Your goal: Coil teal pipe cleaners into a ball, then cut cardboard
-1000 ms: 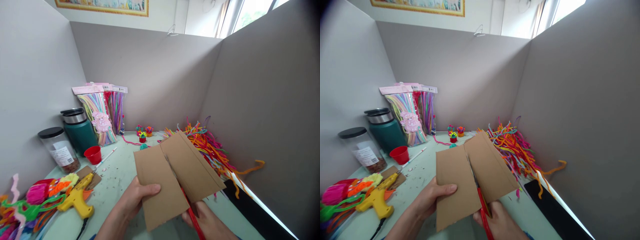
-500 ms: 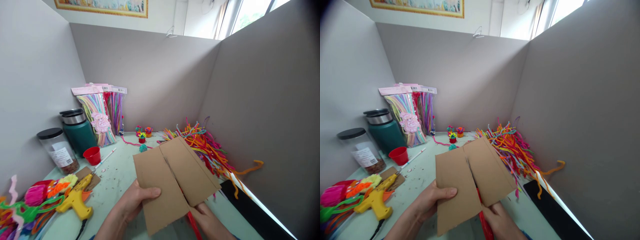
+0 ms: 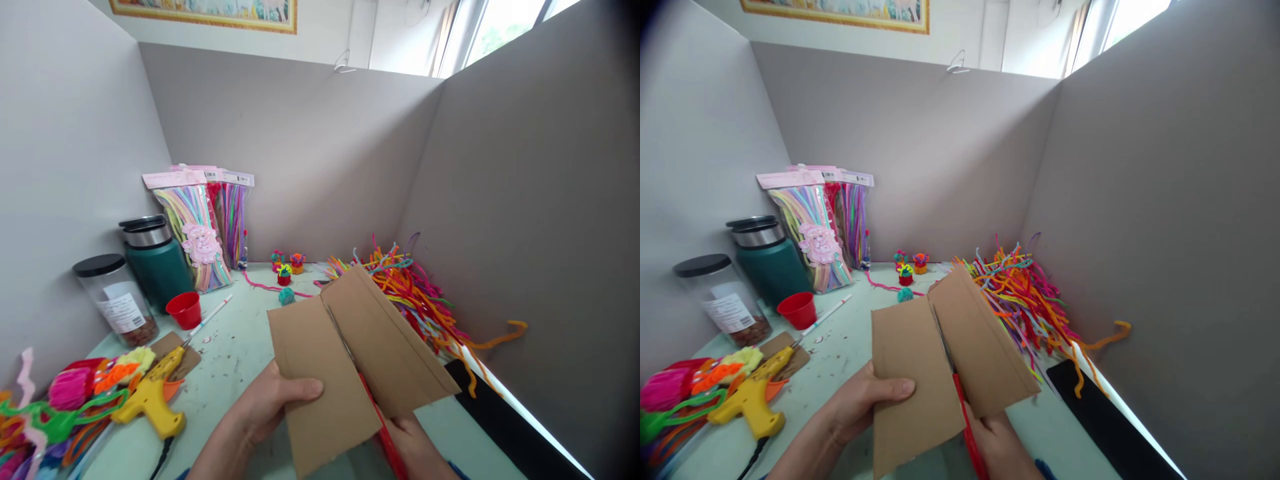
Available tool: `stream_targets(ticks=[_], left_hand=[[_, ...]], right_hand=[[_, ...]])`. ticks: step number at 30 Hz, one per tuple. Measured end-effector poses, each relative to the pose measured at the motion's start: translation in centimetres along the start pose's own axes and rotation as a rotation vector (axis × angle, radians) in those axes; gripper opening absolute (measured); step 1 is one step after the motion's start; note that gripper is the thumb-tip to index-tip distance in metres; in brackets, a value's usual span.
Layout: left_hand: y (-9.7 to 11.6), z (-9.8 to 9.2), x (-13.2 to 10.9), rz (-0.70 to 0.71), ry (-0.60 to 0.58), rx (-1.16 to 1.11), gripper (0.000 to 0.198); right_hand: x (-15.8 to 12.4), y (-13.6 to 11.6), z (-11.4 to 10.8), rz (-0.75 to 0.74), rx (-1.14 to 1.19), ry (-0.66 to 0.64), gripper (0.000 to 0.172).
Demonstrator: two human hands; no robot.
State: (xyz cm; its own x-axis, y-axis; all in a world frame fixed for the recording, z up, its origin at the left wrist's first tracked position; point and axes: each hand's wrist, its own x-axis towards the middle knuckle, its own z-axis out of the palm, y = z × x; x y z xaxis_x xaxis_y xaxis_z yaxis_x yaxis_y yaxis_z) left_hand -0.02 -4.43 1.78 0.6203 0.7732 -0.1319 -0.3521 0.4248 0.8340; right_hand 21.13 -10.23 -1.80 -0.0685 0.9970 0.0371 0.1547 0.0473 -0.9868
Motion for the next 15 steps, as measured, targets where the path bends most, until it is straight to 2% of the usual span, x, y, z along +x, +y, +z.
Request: stream_targets(ticks=[7,12,15], left_hand=[[0.4,-0.1,0.0,-0.009,-0.023,-0.021,0.042],[-0.2,0.2,0.0,-0.033,-0.053,-0.036,0.043],[-0.4,0.2,0.0,-0.024,-0.068,-0.008,0.045]], right_hand=[[-0.2,0.5,-0.3,0.052,-0.019,0.044,0.049],[-0.5,0.8,-1.2,0.107,-0.099,-0.104,0.04],[-0.4,0.9,-1.4,0.167,-0.118,-0.046,0.043]])
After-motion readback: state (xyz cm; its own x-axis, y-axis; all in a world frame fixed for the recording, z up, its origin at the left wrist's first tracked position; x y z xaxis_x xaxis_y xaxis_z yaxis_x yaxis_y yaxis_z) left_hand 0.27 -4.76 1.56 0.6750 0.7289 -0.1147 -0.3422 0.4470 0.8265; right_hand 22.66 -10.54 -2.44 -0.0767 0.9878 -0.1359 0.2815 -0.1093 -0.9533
